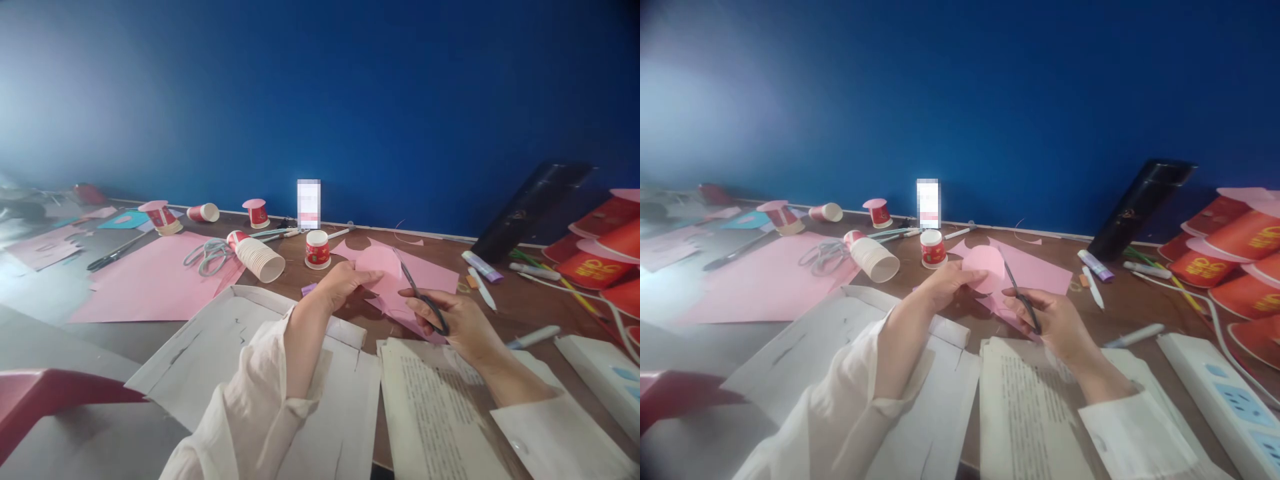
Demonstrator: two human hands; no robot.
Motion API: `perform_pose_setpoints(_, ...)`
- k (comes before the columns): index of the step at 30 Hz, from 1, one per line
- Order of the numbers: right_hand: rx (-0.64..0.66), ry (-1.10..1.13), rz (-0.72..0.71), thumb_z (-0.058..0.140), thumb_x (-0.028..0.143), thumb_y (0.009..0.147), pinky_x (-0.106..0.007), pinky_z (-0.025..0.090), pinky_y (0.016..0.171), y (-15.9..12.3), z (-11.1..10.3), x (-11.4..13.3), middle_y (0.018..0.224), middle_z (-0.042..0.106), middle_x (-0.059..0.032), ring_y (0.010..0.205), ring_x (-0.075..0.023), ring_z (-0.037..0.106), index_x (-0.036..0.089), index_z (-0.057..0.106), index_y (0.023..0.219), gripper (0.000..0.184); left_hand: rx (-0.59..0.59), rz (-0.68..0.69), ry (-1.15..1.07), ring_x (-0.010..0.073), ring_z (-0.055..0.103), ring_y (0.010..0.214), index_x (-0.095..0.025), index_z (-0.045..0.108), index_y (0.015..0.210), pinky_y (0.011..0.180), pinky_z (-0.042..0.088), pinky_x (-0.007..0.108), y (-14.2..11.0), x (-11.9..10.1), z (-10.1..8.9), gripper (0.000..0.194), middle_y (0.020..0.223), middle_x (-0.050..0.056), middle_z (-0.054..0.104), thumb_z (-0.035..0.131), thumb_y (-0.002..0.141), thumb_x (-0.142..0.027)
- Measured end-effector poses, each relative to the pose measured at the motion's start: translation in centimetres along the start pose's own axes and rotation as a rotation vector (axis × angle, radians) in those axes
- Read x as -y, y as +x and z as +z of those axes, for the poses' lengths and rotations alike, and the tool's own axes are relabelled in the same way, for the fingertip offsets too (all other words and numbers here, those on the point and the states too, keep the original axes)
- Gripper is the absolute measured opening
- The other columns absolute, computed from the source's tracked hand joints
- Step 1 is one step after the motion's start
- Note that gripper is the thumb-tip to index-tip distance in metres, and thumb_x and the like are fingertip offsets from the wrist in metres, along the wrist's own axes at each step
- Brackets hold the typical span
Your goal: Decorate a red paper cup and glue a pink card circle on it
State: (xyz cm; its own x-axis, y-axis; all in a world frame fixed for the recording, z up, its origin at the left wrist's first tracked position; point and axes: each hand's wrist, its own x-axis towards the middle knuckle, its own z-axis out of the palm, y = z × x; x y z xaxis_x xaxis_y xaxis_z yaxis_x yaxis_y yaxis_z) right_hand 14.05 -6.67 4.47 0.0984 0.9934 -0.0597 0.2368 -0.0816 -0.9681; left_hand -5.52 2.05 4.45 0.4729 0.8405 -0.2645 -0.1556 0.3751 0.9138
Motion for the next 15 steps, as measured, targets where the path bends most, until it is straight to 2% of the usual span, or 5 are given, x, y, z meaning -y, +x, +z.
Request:
perform_pose_setpoints(4, -0.008, 0.004, 0.006, 0.079, 0.059, 0.069, -0.026, 0.035, 0.048, 0.11, -0.11, -0.08, 0.053, 0.053, 0.0022, 0.049, -0.0101, 0.045, 0.015, 0.076, 0.102, 0.055, 0.0, 0.007, -0.009, 0.0157, 0.066, 0.065, -0.01, 0.07, 0.095, 0.061, 0.056, 0.027, -0.13, -0.12, 0.11, 0.033, 0.076, 0.007, 0.071, 0.084, 0.072, -0.03)
perform_pose_setpoints(9, 0.01, -0.019, 0.017, 0.08, 0.059, 0.067, -0.026, 0.038, 0.047, 0.51, -0.42, -0.58, 0.054, 0.052, 0.0023, 0.049, -0.0107, 0.046, 0.015, 0.076, 0.103, 0.057, -0.017, 0.007, -0.007, 0.0159, 0.067, 0.064, -0.011, 0.069, 0.094, 0.063, 0.057, 0.028, -0.24, -0.17, 0.12, 0.038, 0.075, 0.006, 0.071, 0.088, 0.068, -0.032)
perform_pose_setpoints(15, -0.031, -0.011, -0.019, 0.08, 0.058, 0.068, -0.028, 0.041, 0.049, 0.9, -0.53, -0.88, 0.06, 0.057, 0.0014, 0.052, -0.0115, 0.049, 0.017, 0.075, 0.106, 0.056, 0.037, -0.016, -0.033, 0.0177, 0.069, 0.064, -0.012, 0.069, 0.094, 0.059, 0.057, 0.029, -0.22, -0.24, 0.13, 0.035, 0.081, 0.01, 0.073, 0.086, 0.071, -0.032)
